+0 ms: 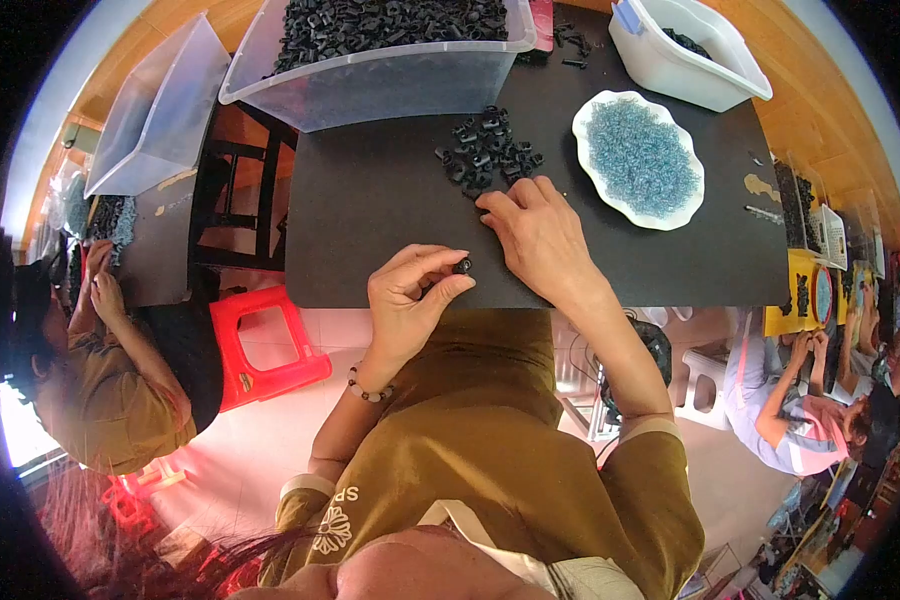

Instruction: The person assembles plastic components by inserting small pins into clips by hand.

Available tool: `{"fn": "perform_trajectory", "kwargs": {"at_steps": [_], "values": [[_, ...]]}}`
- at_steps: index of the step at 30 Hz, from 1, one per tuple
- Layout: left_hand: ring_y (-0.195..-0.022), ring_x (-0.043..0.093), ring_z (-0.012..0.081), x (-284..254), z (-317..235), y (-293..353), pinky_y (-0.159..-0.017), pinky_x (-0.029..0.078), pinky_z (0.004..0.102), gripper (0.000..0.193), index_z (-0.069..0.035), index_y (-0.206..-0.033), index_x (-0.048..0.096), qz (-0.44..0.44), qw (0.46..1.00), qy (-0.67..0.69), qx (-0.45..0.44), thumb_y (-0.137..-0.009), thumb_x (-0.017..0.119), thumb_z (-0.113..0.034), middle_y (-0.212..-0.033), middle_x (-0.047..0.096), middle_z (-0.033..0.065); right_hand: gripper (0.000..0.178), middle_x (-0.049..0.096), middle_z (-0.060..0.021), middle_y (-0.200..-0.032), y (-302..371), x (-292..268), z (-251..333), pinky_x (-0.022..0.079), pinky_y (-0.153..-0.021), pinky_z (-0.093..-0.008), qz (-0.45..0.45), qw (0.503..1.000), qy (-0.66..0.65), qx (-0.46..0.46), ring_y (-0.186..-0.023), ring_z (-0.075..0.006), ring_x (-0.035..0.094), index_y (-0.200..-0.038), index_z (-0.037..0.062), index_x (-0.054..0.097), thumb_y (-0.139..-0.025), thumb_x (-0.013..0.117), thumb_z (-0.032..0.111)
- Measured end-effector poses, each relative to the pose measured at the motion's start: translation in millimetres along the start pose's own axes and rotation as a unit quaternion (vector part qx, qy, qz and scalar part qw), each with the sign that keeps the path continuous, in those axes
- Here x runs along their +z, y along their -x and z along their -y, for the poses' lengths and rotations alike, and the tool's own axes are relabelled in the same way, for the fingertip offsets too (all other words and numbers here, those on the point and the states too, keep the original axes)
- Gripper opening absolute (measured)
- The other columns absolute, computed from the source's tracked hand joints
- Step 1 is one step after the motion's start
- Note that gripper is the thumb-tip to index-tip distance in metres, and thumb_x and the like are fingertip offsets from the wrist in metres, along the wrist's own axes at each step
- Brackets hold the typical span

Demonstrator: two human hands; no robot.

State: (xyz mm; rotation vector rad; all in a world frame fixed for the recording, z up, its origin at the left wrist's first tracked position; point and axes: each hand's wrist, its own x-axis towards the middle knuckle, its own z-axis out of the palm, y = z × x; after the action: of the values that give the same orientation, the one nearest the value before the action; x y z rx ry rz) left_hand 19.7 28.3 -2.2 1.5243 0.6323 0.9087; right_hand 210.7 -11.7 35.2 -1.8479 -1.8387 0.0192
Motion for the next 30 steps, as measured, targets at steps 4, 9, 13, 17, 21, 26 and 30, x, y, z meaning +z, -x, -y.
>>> {"fn": "perform_trajectory", "kwargs": {"at_steps": [4,9,13,17,21,26,30], "values": [[-0.081,0.062,0.0104,1.8,-4.4,0.5,-0.074,0.053,0.0236,0.026,-0.001,-0.107,0.075,-0.035,0.999,0.027,-0.008,-0.082,0.081,-0.005,-0.099,0.069,0.0066,0.012,0.063,-0.0116,-0.09,6.8,-0.8,-8.4,0.05,-0.075,-0.0431,0.007,1.0,-0.021,0.016,-0.089,-0.0323,0.059,-0.099,0.0067,0.066,-0.088,0.068,0.011],[-0.082,0.062,0.0101,4.0,-0.2,-0.4,-0.074,0.052,0.0232,0.026,-0.001,-0.108,0.075,-0.029,0.999,0.03,-0.005,-0.083,0.08,-0.005,-0.099,0.068,0.0067,0.009,0.063,-0.0117,-0.089,10.2,-1.7,-10.9,0.05,-0.074,-0.043,-0.021,0.999,-0.013,0.038,-0.088,-0.0323,0.059,-0.096,0.0057,0.067,-0.087,0.068,0.008],[-0.082,0.062,0.01,3.6,0.1,-0.8,-0.073,0.052,0.0231,0.025,-0.002,-0.107,0.075,-0.029,0.999,0.029,-0.001,-0.083,0.08,-0.005,-0.099,0.068,0.0066,0.009,0.063,-0.0118,-0.088,11.0,-3.3,-10.0,0.05,-0.073,-0.043,-0.016,1.0,-0.012,0.024,-0.088,-0.0323,0.059,-0.096,0.0053,0.068,-0.087,0.067,0.008],[-0.081,0.062,0.0101,3.1,0.9,1.0,-0.072,0.051,0.0227,0.025,-0.002,-0.107,0.075,-0.035,0.999,0.025,-0.009,-0.083,0.08,-0.006,-0.1,0.068,0.0066,0.011,0.065,-0.0113,-0.083,11.6,-9.5,-7.9,0.051,-0.07,-0.0375,-0.017,0.993,-0.094,0.072,-0.079,-0.0267,0.061,-0.099,0.005,0.069,-0.088,0.069,0.007],[-0.083,0.063,0.0103,5.0,-2.6,1.5,-0.072,0.051,0.0229,0.025,-0.002,-0.107,0.075,-0.033,0.999,0.032,-0.004,-0.083,0.08,-0.005,-0.1,0.07,0.0072,0.012,0.07,-0.0051,-0.084,24.3,-7.9,-12.2,0.049,-0.067,-0.0258,0.023,0.91,-0.373,0.181,-0.073,-0.0105,0.063,-0.1,0.0022,0.07,-0.091,0.072,0.01],[-0.083,0.065,0.0116,5.4,-7.4,2.1,-0.073,0.053,0.0244,0.026,-0.003,-0.107,0.076,-0.011,1.0,0.015,0.009,-0.081,0.081,-0.005,-0.1,0.071,0.0079,0.016,0.069,-0.0026,-0.085,34.0,-15.1,-8.0,0.05,-0.069,-0.0215,0.064,0.779,-0.586,0.214,-0.074,-0.0062,0.061,-0.1,-0.0009,0.069,-0.091,0.074,0.011],[-0.082,0.066,0.0139,5.2,-8.1,2.9,-0.073,0.053,0.0262,0.029,-0.005,-0.107,0.076,0.005,1.0,-0.011,0.026,-0.079,0.082,-0.004,-0.098,0.071,0.0068,0.019,0.068,-0.0035,-0.082,38.9,-10.9,0.3,0.052,-0.071,-0.0223,0.049,0.717,-0.652,0.241,-0.071,-0.0076,0.061,-0.098,-0.0018,0.069,-0.089,0.076,0.014]]}}
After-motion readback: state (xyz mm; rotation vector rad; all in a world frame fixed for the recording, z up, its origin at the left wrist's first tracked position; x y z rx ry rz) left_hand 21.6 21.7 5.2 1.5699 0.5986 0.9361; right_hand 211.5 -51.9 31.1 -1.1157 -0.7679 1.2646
